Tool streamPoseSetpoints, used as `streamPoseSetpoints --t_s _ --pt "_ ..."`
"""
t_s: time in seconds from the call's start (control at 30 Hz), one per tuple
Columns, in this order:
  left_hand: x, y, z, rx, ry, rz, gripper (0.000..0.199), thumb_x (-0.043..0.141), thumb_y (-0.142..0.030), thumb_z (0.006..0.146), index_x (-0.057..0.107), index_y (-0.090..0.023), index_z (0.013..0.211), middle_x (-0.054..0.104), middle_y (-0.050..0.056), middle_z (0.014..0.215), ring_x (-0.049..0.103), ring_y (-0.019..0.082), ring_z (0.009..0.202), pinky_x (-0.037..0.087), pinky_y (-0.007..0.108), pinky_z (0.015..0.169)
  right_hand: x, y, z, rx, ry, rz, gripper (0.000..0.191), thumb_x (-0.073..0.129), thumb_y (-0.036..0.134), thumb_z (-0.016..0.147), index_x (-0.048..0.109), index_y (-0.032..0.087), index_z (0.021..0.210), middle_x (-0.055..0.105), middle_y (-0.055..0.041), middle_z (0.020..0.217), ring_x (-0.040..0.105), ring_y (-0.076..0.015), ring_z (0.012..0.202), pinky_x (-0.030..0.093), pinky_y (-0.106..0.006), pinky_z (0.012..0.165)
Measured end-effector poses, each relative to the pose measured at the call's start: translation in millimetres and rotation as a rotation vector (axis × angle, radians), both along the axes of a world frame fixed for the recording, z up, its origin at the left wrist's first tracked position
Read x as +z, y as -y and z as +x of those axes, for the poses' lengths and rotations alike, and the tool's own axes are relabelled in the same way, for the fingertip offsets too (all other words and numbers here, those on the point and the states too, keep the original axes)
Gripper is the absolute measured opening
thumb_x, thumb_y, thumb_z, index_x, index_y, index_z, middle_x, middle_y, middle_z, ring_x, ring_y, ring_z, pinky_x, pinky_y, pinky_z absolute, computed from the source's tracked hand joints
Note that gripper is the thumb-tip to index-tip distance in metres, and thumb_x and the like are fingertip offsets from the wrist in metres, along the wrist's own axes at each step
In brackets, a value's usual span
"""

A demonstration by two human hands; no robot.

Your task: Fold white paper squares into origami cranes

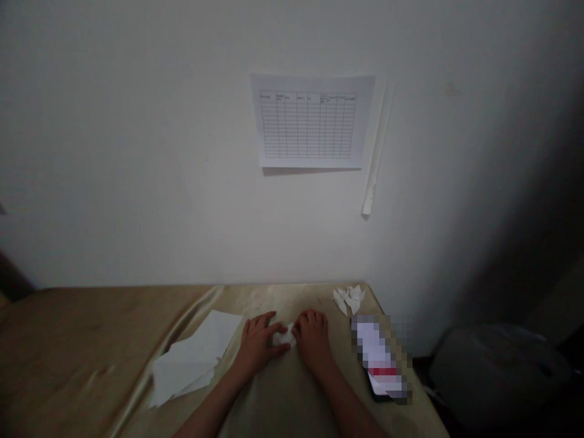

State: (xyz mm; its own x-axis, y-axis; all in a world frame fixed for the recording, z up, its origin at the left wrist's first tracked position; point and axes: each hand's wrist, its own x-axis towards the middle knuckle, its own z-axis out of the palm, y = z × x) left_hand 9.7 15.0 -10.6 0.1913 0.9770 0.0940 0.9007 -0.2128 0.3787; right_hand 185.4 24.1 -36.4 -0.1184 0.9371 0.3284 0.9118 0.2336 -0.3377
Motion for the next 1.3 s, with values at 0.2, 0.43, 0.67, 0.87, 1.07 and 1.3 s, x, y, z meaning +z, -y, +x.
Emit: streamPoseSetpoints --t_s 0.2,0.43,0.67,0.87,1.07,1.3 --pt "-7.4 2 7 0.030 0.000 0.089 0.035 0.070 -0.057 0.076 0.072 -0.037 0.105 0.054 0.003 0.144 0.042 0.032 0.136 0.014 0.064 0.117 0.2 -4 4 0.021 -0.068 -0.011 0.010 0.064 0.027 0.090 0.070 0.030 0.097 0.063 -0.0033 0.114 0.052 -0.0223 0.113 0.034 -0.037 0.102" --pt "-3.3 4 11 0.044 -0.004 0.072 0.031 0.069 -0.052 0.079 0.072 -0.036 0.105 0.053 0.004 0.145 0.041 0.032 0.137 0.015 0.064 0.117 -1.5 -3 7 0.013 -0.115 -0.015 0.014 0.064 0.027 0.088 0.069 0.029 0.101 0.063 -0.0038 0.112 0.053 -0.0223 0.111 0.035 -0.035 0.101" --pt "-1.3 5 11 0.047 -0.021 0.029 0.033 0.070 -0.052 0.077 0.071 -0.036 0.107 0.051 0.003 0.148 0.039 0.031 0.139 0.014 0.062 0.118 -0.7 -7 9 0.009 -0.108 -0.029 0.011 0.064 0.028 0.089 0.071 0.028 0.097 0.063 -0.0042 0.113 0.054 -0.0224 0.109 0.037 -0.034 0.099" --pt "-2.4 5 12 0.050 -0.013 0.043 0.034 0.070 -0.050 0.077 0.071 -0.036 0.107 0.051 0.003 0.147 0.040 0.031 0.139 0.014 0.062 0.118 10.4 -14 14 0.066 -0.087 -0.085 0.009 0.067 0.026 0.086 0.072 0.029 0.093 0.064 -0.0034 0.109 0.055 -0.0218 0.108 0.037 -0.032 0.095" --pt "-2.5 5 13 0.053 -0.027 0.040 0.034 0.069 -0.050 0.077 0.070 -0.036 0.108 0.051 0.003 0.147 0.039 0.031 0.139 0.014 0.061 0.118 11.7 -14 12 0.060 -0.076 -0.080 0.009 0.069 0.024 0.084 0.072 0.027 0.092 0.064 -0.0042 0.108 0.054 -0.0225 0.108 0.037 -0.033 0.096" --pt "-2.9 5 13 0.045 -0.040 0.036 0.037 0.068 -0.050 0.077 0.069 -0.036 0.111 0.050 0.004 0.148 0.039 0.032 0.139 0.013 0.063 0.118 8.0 -14 11 0.032 -0.078 -0.055 0.007 0.070 0.026 0.083 0.072 0.027 0.089 0.065 -0.0045 0.108 0.055 -0.0236 0.109 0.037 -0.034 0.098"
